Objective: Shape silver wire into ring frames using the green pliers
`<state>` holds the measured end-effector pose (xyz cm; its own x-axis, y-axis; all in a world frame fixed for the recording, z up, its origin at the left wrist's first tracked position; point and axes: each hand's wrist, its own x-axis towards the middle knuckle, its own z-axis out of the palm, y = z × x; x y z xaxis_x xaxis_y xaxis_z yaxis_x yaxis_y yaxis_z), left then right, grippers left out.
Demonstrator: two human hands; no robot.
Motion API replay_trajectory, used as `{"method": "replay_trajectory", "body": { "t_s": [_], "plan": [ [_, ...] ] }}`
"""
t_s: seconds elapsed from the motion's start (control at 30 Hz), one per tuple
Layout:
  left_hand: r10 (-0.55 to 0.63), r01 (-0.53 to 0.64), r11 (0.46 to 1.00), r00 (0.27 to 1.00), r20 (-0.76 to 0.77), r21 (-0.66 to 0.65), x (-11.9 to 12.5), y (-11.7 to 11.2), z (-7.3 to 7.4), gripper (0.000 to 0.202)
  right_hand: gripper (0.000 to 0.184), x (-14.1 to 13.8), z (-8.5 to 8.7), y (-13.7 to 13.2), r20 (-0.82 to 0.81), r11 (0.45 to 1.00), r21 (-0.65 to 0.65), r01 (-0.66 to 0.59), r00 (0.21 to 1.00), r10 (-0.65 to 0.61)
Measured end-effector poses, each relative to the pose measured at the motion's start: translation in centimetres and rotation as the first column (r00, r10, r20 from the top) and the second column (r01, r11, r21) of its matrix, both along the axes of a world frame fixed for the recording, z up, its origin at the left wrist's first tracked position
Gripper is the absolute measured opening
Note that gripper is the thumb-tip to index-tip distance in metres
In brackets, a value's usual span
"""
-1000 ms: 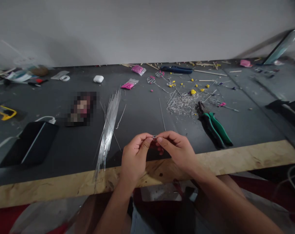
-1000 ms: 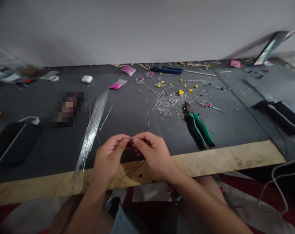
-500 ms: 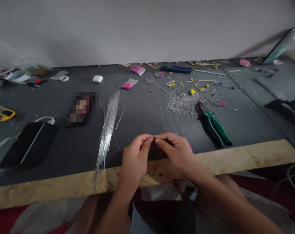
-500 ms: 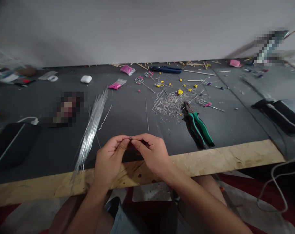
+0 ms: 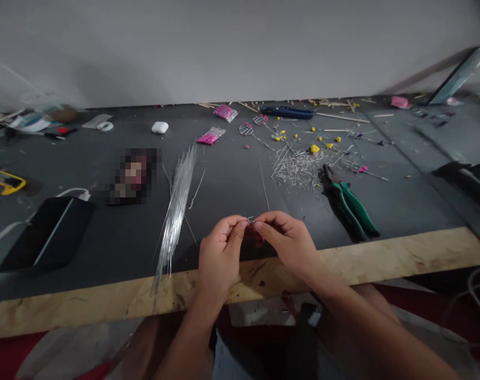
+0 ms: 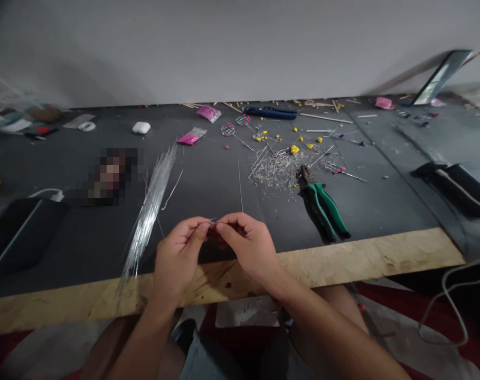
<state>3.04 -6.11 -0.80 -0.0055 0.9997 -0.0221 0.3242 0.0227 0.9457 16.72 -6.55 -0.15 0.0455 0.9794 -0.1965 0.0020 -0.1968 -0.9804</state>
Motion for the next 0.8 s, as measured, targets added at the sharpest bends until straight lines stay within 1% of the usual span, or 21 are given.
{"method": "replay_trajectory", "body": {
  "t_s": [0.2,0.3,0.37,0.43,0.5,0.57,0.63,0.7,0.73,0.8],
  "plan": [
    [0.012,-0.011,1.000,0.999,-0.031,0.012,0.2,-0.1,0.2,0.018,0.010,-0.1,-0.1,0.0,-0.020,1.000,-0.007,-0.011,1.000,0.011],
    [0.023,-0.023,1.000,1.000,0.000,-0.005,0.2,0.0,0.2,0.017,0.013,0.0,-0.2,0.0,-0.032,1.000,0.015,-0.015,0.999,0.015],
    [0.034,-0.032,0.999,0.998,0.061,-0.033,0.2,0.1,0.2,0.018,0.016,0.7,-0.1,0.1,-0.011,0.999,0.048,0.023,1.000,-0.022],
    [0.047,-0.037,0.997,0.987,0.151,-0.068,0.2,0.3,0.2,0.018,0.017,2.2,0.0,0.3,0.037,0.987,0.106,0.118,0.992,-0.123],
    [0.061,-0.040,0.994,0.972,0.227,-0.098,0.0,0.4,0.1,0.018,0.014,4.6,0.0,0.6,0.124,0.958,0.176,0.228,0.960,-0.251],
    [0.068,-0.038,0.992,0.961,0.267,-0.118,-0.2,0.4,0.2,0.017,0.013,7.6,-0.4,0.8,0.207,0.889,0.293,0.353,0.884,-0.419],
    [0.065,-0.025,0.991,0.951,0.302,-0.134,-0.3,0.3,0.4,0.017,0.015,10.5,-1.1,1.0,0.254,0.825,0.346,0.447,0.802,-0.541],
    [0.047,0.003,0.989,0.941,0.335,-0.146,-0.3,0.1,0.6,0.016,0.014,12.3,-1.8,1.0,0.256,0.790,0.354,0.501,0.761,-0.597],
    [0.033,0.021,0.988,0.938,0.346,-0.151,-0.2,0.1,0.6,0.016,0.014,12.7,-2.1,0.9,0.256,0.794,0.346,0.500,0.764,-0.592],
    [0.000,0.059,0.986,0.933,0.359,-0.155,0.0,-0.1,0.7,0.014,0.015,12.5,-2.2,0.5,0.262,0.829,0.333,0.449,0.801,-0.538]
  ]
}}
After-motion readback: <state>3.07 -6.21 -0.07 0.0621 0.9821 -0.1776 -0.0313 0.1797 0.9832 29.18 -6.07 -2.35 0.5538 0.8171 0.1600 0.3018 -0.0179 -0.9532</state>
